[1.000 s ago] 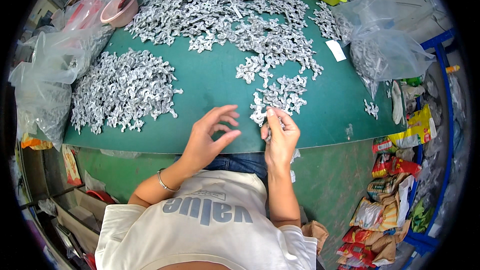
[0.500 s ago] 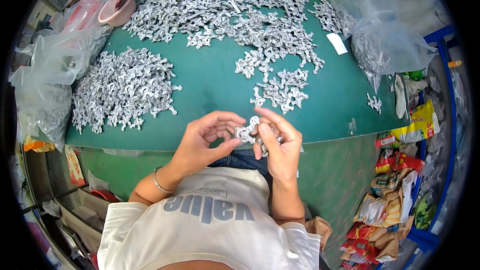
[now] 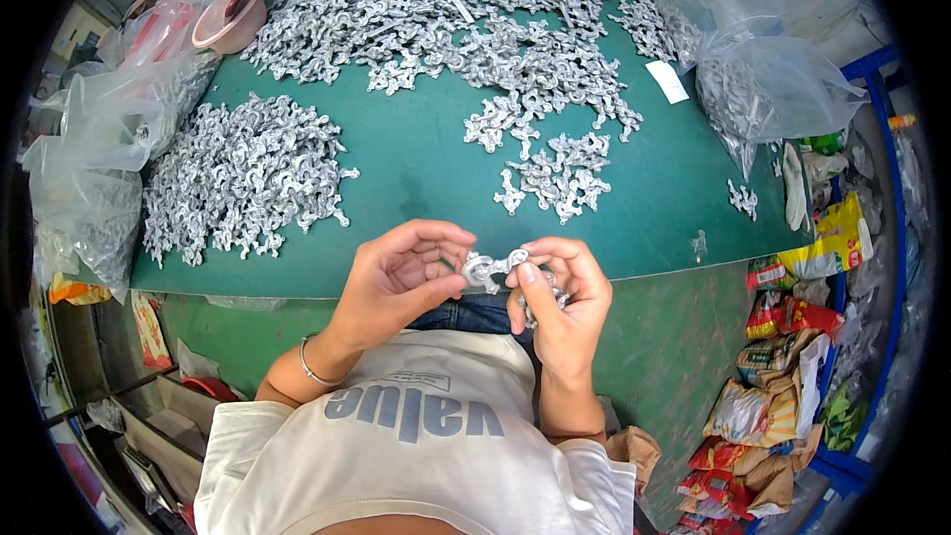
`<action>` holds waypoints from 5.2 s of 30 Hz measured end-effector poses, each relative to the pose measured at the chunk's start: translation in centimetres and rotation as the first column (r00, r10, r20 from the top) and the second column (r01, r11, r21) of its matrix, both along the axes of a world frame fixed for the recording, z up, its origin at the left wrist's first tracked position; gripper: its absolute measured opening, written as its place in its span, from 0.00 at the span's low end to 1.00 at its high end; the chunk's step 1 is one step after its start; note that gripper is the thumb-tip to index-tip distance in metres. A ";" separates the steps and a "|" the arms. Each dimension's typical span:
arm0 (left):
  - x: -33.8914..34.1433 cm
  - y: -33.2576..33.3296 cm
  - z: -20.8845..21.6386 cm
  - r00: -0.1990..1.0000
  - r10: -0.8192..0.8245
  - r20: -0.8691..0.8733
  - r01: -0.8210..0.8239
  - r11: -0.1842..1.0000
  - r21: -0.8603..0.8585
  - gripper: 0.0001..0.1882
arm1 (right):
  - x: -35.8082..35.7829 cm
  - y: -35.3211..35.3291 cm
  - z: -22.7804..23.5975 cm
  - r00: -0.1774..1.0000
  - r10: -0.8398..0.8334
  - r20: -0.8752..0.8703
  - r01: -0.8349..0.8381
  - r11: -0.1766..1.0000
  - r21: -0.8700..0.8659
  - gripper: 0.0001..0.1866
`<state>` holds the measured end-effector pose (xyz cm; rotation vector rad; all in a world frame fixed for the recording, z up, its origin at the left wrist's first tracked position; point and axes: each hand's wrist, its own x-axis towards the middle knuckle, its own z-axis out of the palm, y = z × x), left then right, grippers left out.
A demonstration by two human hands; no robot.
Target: The person sits at a green table and repeatedly picks up small white plastic parts, snaps them together by hand, and places the assembled pieces back on the table. They occasionally gather loose parts into a pile and continue assembling them one by one.
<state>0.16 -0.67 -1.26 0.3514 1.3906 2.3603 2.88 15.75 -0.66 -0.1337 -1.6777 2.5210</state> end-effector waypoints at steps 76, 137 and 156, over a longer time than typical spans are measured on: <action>0.9 -1.1 1.1 0.917 0.052 -0.396 -0.172 0.946 -0.275 0.17 | -0.3 -1.7 -0.7 0.990 0.099 0.096 -0.087 0.988 -0.129 0.12; 0.9 -1.6 0.1 0.893 0.149 -0.424 -0.233 0.960 -0.155 0.13 | 0.4 -1.6 -0.3 0.982 -0.060 -0.178 0.082 0.989 0.120 0.05; 1.3 -1.4 -0.1 0.986 0.110 -0.127 -0.101 0.992 0.069 0.14 | 0.6 -1.5 0.5 0.974 -0.079 -0.215 0.128 0.966 0.224 0.08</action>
